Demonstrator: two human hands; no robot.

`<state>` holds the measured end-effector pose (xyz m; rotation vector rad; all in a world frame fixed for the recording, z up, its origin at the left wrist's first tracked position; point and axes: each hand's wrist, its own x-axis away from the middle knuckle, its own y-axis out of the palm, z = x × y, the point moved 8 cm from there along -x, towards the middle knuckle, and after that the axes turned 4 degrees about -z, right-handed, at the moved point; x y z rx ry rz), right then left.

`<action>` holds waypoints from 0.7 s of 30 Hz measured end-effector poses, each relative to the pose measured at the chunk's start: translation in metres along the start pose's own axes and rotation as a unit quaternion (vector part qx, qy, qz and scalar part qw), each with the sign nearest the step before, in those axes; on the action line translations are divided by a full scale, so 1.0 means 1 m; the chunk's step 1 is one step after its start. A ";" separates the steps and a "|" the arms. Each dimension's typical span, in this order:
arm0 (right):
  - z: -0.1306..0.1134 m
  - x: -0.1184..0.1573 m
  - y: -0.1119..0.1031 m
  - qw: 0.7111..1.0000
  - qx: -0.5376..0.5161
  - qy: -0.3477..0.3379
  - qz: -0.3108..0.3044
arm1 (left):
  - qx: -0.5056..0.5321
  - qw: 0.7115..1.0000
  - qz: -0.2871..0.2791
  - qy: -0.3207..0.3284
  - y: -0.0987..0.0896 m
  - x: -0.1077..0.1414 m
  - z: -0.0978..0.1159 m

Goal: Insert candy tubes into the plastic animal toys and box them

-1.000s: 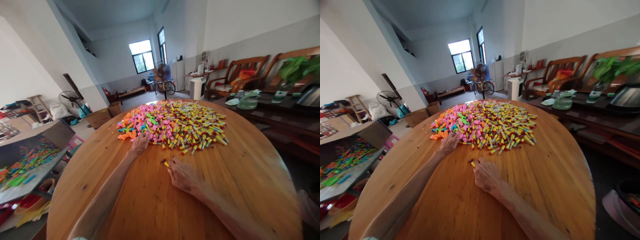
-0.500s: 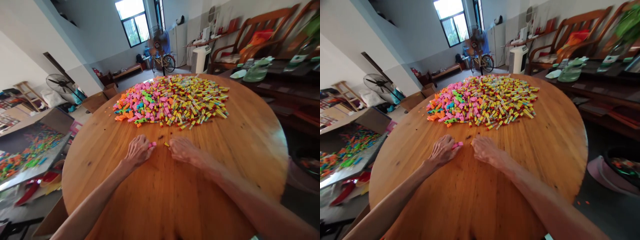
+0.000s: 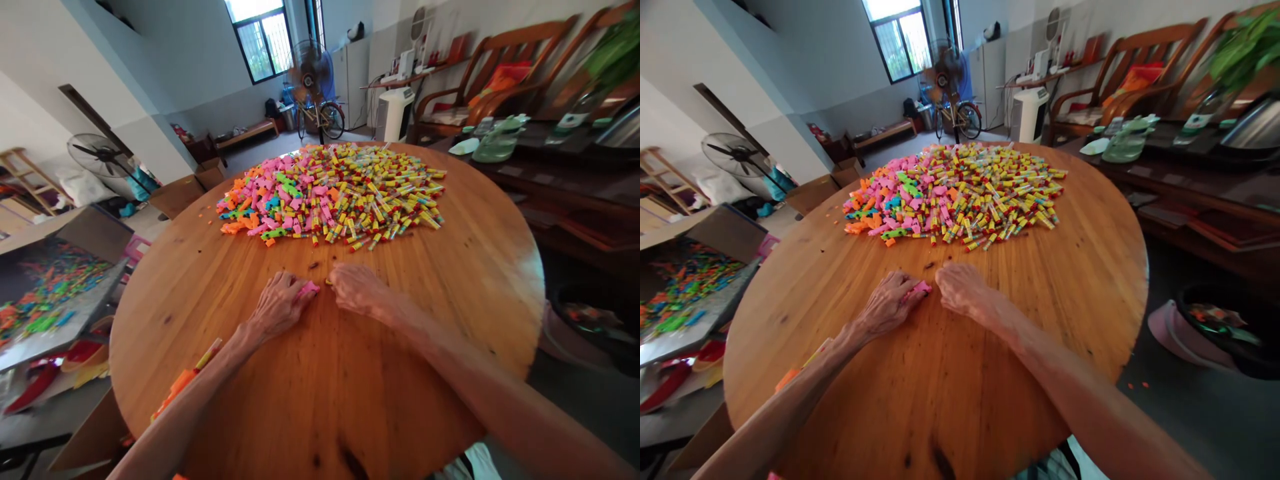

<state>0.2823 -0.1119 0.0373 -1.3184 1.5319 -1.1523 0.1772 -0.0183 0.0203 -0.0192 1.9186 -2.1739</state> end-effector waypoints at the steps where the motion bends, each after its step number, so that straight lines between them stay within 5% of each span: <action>1: 0.002 0.001 0.001 1.000 0.004 0.009 -0.012 | 0.005 1.000 0.008 0.008 0.001 0.001 0.004; 9: 0.014 0.000 0.015 1.000 -0.019 0.001 -0.022 | 0.061 0.996 0.046 0.035 -0.002 0.008 0.011; 21: -0.004 0.002 0.021 0.997 -0.049 -0.042 -0.034 | 0.098 0.990 0.069 0.071 0.001 0.009 0.014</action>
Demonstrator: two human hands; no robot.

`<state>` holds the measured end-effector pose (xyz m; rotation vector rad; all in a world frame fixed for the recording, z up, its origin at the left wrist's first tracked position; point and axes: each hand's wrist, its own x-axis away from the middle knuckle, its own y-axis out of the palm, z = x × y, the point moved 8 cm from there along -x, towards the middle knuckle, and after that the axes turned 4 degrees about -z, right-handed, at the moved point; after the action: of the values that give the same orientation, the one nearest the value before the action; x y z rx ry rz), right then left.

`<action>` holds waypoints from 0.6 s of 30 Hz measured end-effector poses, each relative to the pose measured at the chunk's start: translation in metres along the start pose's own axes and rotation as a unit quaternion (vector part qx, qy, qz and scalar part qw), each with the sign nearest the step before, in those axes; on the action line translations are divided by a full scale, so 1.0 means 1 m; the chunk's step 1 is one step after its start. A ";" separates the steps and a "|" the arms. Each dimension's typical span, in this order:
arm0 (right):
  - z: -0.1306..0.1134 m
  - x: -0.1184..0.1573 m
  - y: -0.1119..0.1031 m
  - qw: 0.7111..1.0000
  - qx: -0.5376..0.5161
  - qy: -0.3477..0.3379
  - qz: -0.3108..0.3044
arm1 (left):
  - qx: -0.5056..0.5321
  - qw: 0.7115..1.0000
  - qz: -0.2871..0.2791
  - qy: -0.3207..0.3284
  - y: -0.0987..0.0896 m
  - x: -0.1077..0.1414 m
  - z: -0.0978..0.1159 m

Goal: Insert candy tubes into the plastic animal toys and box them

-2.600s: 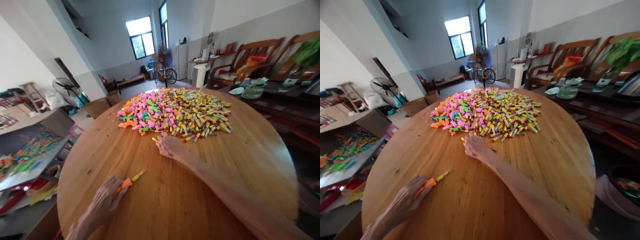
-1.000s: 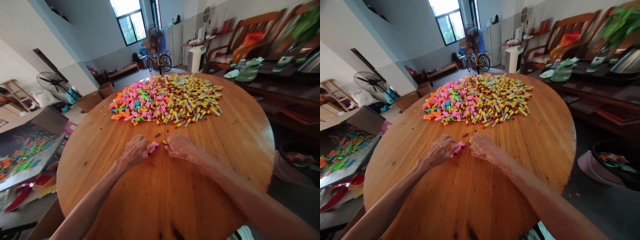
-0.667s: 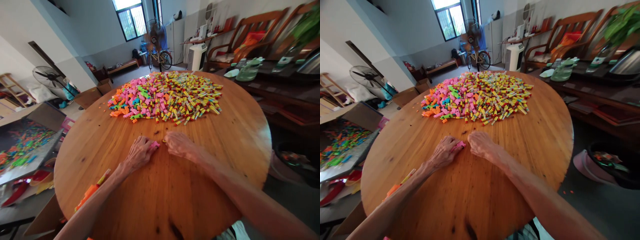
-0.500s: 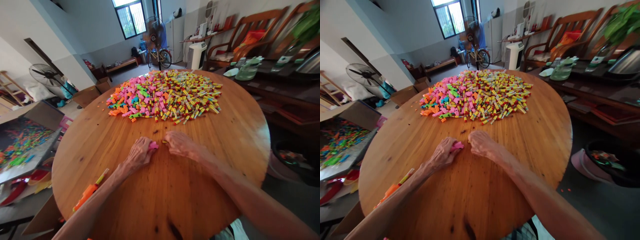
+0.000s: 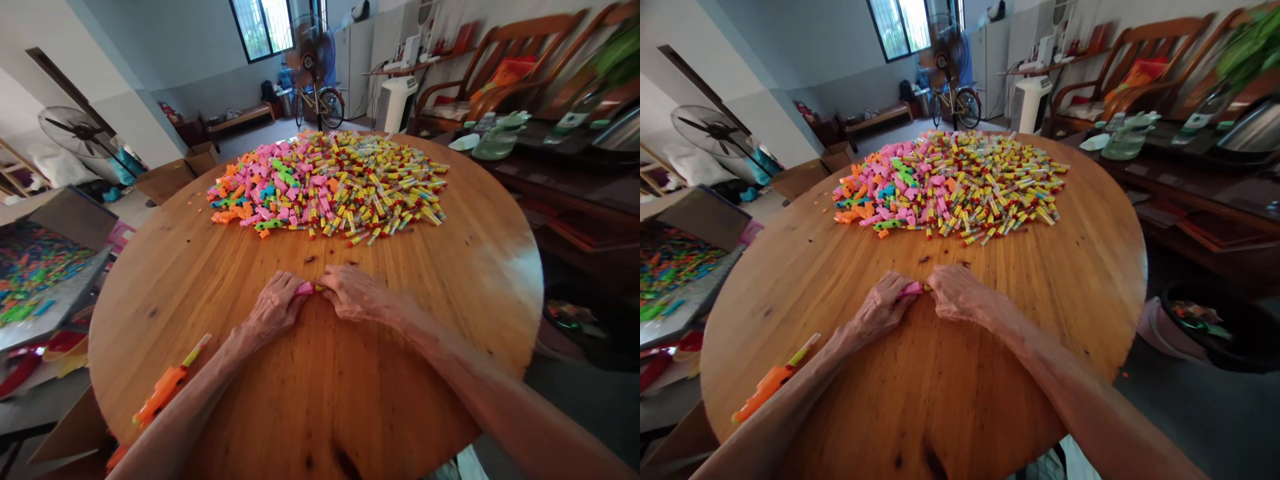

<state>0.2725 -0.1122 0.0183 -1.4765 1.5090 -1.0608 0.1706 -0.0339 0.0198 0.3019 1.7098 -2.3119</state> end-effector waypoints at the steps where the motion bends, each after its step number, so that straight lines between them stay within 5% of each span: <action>1: 0.001 0.000 0.002 1.000 0.005 -0.001 0.005 | 0.001 1.000 0.003 0.005 0.000 0.000 0.000; 18: -0.007 -0.002 0.009 0.995 0.080 -0.046 -0.028 | -0.003 0.997 -0.055 0.050 0.001 -0.006 -0.004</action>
<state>0.2626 -0.1102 0.0129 -1.4425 1.2950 -1.1054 0.1765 -0.0297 0.0193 0.3361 1.8235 -2.4060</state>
